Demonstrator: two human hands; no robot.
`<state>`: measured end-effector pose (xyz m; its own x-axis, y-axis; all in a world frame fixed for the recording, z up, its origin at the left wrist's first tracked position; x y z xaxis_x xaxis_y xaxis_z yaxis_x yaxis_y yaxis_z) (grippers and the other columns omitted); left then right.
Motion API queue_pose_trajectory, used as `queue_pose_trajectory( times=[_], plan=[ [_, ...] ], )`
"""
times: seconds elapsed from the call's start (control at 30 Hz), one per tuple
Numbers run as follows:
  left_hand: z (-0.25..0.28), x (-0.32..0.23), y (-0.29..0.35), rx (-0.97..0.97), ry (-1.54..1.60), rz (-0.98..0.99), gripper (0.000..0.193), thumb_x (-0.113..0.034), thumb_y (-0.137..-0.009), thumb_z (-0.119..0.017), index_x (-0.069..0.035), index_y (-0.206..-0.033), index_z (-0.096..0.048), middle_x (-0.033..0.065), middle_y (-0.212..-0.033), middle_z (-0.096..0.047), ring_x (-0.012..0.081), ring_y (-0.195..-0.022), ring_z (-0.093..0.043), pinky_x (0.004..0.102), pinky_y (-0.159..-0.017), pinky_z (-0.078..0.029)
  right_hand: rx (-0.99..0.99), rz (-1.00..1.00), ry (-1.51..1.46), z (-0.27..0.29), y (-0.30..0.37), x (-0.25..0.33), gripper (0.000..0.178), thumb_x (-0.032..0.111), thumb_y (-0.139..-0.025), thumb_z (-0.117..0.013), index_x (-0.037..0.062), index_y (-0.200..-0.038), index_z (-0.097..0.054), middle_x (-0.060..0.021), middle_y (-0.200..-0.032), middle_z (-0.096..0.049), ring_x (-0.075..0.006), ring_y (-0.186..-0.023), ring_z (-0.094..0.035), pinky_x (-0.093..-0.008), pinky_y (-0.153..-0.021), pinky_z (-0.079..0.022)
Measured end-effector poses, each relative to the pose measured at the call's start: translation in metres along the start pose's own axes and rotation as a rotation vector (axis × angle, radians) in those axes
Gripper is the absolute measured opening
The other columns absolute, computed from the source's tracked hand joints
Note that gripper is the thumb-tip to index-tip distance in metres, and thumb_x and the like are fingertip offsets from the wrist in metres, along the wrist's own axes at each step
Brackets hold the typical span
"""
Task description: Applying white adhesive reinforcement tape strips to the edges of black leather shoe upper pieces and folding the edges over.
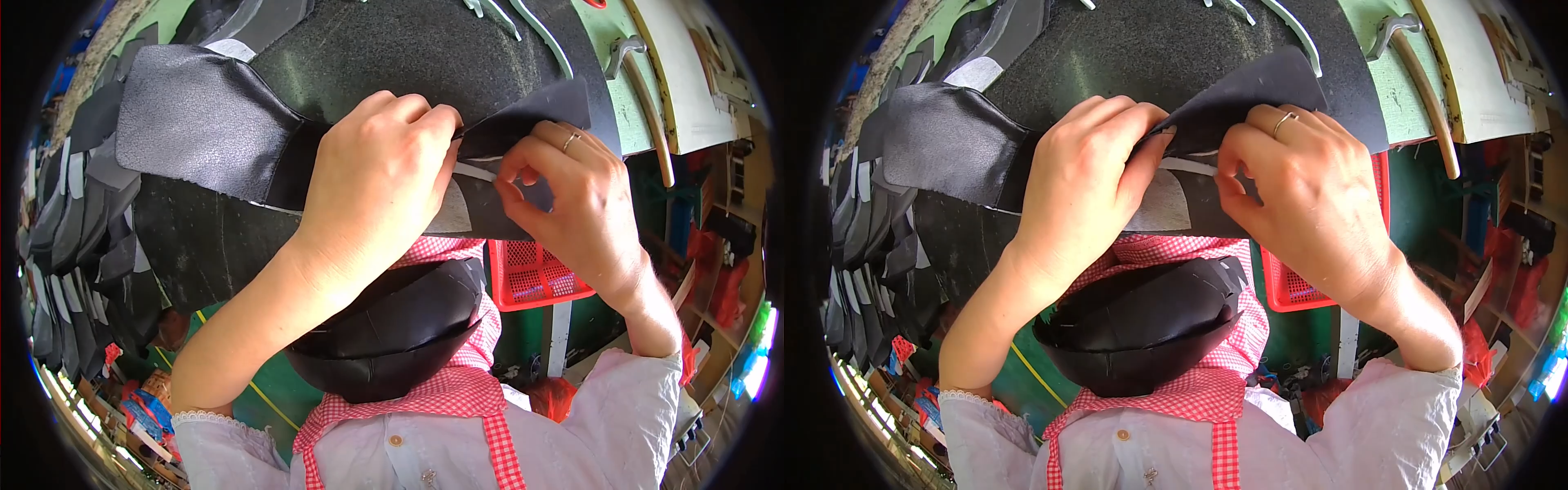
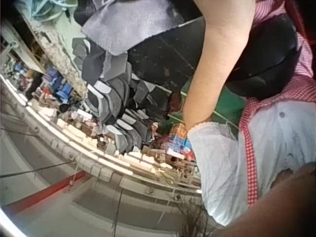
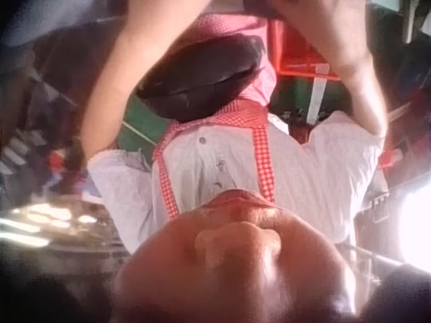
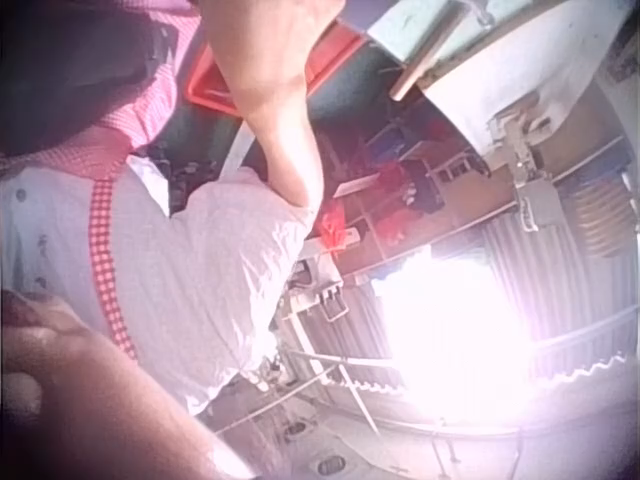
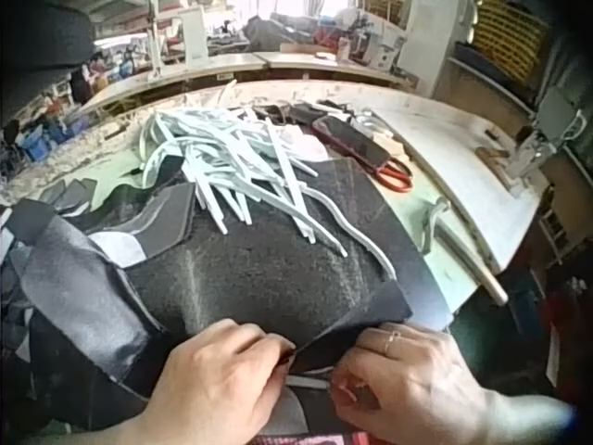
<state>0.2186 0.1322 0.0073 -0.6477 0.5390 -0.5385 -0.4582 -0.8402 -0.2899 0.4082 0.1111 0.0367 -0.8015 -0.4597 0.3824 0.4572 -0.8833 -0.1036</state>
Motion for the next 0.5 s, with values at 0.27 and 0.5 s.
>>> queue_pose_trajectory(
  times=[0.27, 0.5],
  plan=[
    [-0.001, 0.002, 0.002, -0.036, 0.014, 0.001, 0.010, -0.007, -0.088, -0.076, -0.001, -0.096, -0.072, 0.0122, -0.088, -0.069, 0.0349, -0.086, -0.069, 0.0444, -0.076, -0.056, -0.075, -0.056, 0.094, 0.000, -0.005, -0.011, 0.020, 0.008, -0.075, -0.084, 0.0078, -0.087, -0.067, -0.0047, -0.081, -0.063, -0.0273, -0.080, -0.067, -0.0393, -0.077, -0.055],
    [-0.002, -0.003, 0.004, -0.023, -0.035, -0.024, 0.018, -0.011, -0.078, -0.084, -0.009, -0.093, -0.074, 0.0050, -0.092, -0.067, 0.0273, -0.086, -0.069, 0.0393, -0.072, -0.057, -0.440, -0.118, -0.030, -0.003, -0.009, -0.037, 0.053, 0.008, -0.068, -0.091, 0.0077, -0.118, -0.074, -0.0071, -0.105, -0.070, -0.0284, -0.102, -0.067, -0.0395, -0.101, -0.051]
  ],
)
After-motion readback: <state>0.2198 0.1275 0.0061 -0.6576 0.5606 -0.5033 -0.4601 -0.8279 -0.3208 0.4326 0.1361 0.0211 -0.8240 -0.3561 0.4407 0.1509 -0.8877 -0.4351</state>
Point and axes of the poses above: each hand's wrist, its own y-axis away from the middle knuckle, its own z-axis out of the back of the hand, x = y × z, the point moved 3 cm from there along -y, towards the middle knuckle
